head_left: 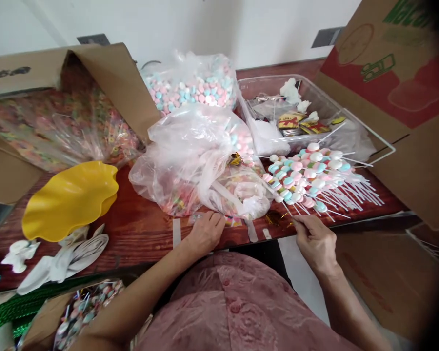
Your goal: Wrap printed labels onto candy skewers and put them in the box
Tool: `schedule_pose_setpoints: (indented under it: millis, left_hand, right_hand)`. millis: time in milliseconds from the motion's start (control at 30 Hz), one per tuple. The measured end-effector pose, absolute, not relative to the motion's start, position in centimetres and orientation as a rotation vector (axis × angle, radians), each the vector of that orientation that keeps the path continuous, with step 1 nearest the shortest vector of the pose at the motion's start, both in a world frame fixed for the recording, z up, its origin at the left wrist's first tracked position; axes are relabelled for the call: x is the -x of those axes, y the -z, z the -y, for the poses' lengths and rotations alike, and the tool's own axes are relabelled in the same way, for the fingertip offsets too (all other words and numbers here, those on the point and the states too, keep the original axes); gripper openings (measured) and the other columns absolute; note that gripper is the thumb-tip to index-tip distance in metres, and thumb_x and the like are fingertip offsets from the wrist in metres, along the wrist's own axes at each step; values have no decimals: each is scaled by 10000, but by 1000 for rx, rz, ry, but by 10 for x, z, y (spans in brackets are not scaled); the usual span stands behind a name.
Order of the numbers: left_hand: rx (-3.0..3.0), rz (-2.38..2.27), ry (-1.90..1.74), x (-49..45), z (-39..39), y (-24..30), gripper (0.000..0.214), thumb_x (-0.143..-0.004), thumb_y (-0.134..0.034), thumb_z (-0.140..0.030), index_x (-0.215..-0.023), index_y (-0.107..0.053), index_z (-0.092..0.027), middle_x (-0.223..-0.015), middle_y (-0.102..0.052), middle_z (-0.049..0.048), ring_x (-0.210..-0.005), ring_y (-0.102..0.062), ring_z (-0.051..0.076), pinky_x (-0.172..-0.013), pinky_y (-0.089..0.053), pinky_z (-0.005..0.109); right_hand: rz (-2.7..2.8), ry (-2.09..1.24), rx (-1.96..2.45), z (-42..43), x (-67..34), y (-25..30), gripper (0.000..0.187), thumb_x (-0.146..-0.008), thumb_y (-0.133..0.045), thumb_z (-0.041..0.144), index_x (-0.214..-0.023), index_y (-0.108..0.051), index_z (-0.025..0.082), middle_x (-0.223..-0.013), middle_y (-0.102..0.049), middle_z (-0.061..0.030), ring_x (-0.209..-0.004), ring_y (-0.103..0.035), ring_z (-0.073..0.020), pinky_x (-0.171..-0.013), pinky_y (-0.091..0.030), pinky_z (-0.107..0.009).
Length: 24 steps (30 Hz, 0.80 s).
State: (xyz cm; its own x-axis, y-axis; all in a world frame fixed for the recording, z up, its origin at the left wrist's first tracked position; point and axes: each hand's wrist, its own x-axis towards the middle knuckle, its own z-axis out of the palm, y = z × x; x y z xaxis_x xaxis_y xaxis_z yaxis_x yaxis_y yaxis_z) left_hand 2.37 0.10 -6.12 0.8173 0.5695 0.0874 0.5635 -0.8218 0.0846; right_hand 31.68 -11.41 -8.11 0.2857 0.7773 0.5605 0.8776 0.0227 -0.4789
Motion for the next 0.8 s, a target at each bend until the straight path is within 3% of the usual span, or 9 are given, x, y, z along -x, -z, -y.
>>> schedule_pose_setpoints:
  millis: [133, 400, 500, 667, 800]
  left_hand:
    - [-2950, -1038, -289, -16, 5, 67, 386, -856, -436, -32, -1181, -613, -140, -1083, -652, 128, -997, -596, 240, -770, -546, 343]
    - [-2915, -1087, -668, -15, -9, 65, 244, -870, -478, -55, -873, -691, -173, -784, -650, 78, -835, -563, 224, -776, -511, 359]
    - [-2965, -1078, -610, -12, -8, 66, 222, -883, -499, -86, -818, -687, -184, -749, -643, 66, -770, -560, 212, -699, -482, 343]
    - [-2897, -1250, -356, -8, 7, 65, 229, -841, -518, -32, -919, -685, -169, -912, -672, 74, -861, -574, 227, -701, -487, 337]
    - [-2835, -1244, -432, -2, 3, 71, 206, -851, -520, -32, -788, -666, -163, -860, -656, 66, -839, -568, 216, -719, -487, 328]
  right_hand:
    - [1512, 249, 1724, 113, -324, 76, 133, -903, -577, 210, -870, -703, 186, -824, -724, -66, -739, -687, -197, -712, -553, -330]
    - [1461, 390, 1658, 102, -323, 52, 109, -888, -590, 170, -894, -697, 184, -834, -716, -73, -760, -678, -200, -721, -556, -334]
    - [1516, 590, 1753, 89, -335, 38, 108, -879, -613, 200, -911, -714, 183, -890, -728, -89, -820, -675, -222, -754, -537, -348]
    - [1618, 885, 1891, 65, -359, -5, 143, -873, -637, 273, -876, -736, 170, -887, -736, -91, -814, -643, -230, -729, -482, -340]
    - [1666, 953, 2005, 43, -360, -37, 222, -894, -595, 337, -910, -746, 175, -935, -738, -102, -856, -628, -244, -733, -433, -349]
